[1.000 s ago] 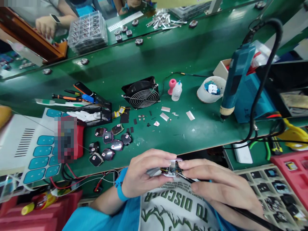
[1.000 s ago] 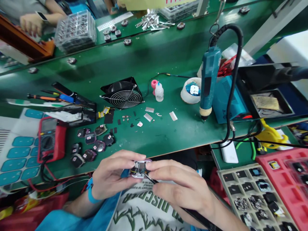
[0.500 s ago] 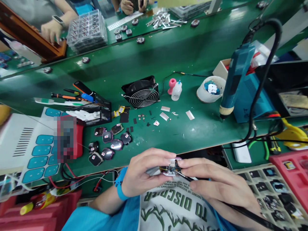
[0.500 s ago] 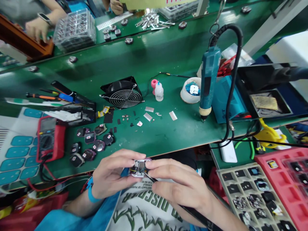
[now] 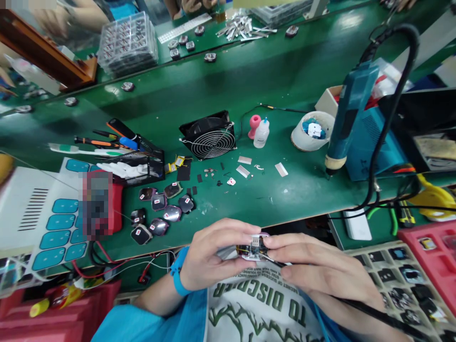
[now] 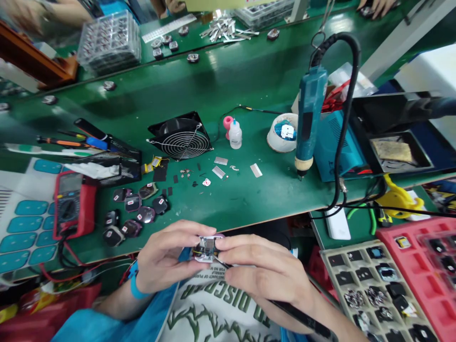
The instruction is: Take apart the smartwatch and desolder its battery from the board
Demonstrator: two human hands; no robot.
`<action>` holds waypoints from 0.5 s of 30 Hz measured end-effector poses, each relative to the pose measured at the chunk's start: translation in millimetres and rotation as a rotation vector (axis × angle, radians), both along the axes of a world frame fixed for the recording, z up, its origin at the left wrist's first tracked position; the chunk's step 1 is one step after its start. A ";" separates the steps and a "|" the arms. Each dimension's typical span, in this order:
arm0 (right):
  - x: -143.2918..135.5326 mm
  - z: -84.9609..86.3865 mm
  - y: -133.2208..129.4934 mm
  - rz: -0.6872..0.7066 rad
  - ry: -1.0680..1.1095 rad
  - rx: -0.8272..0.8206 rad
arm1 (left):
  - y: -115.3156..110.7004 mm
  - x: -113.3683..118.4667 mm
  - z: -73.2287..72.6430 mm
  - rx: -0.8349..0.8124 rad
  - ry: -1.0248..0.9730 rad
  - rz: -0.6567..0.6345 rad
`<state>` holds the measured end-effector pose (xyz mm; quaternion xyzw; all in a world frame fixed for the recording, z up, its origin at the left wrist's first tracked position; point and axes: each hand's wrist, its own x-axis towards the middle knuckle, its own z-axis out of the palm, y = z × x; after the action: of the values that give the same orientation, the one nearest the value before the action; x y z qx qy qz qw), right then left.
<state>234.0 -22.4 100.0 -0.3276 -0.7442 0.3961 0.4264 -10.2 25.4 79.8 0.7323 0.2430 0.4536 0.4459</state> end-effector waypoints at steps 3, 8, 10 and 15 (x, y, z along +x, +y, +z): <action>2.0 -3.4 -1.9 0.004 0.007 0.000 | -0.3 -0.4 -1.4 0.001 -0.018 -0.006; 4.0 -5.0 -0.7 0.046 -0.015 0.019 | -0.5 0.8 -5.0 -0.022 -0.031 -0.007; 3.2 -4.3 0.3 0.040 -0.009 0.022 | -0.3 1.3 -5.9 -0.026 -0.039 -0.007; -0.2 -3.5 2.2 0.018 -0.008 0.036 | -0.6 0.8 -5.8 -0.039 -0.034 -0.012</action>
<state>233.8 -20.2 96.4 -0.3145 -0.7559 0.3852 0.4258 -9.4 24.8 74.0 0.7171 0.2398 0.4586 0.4669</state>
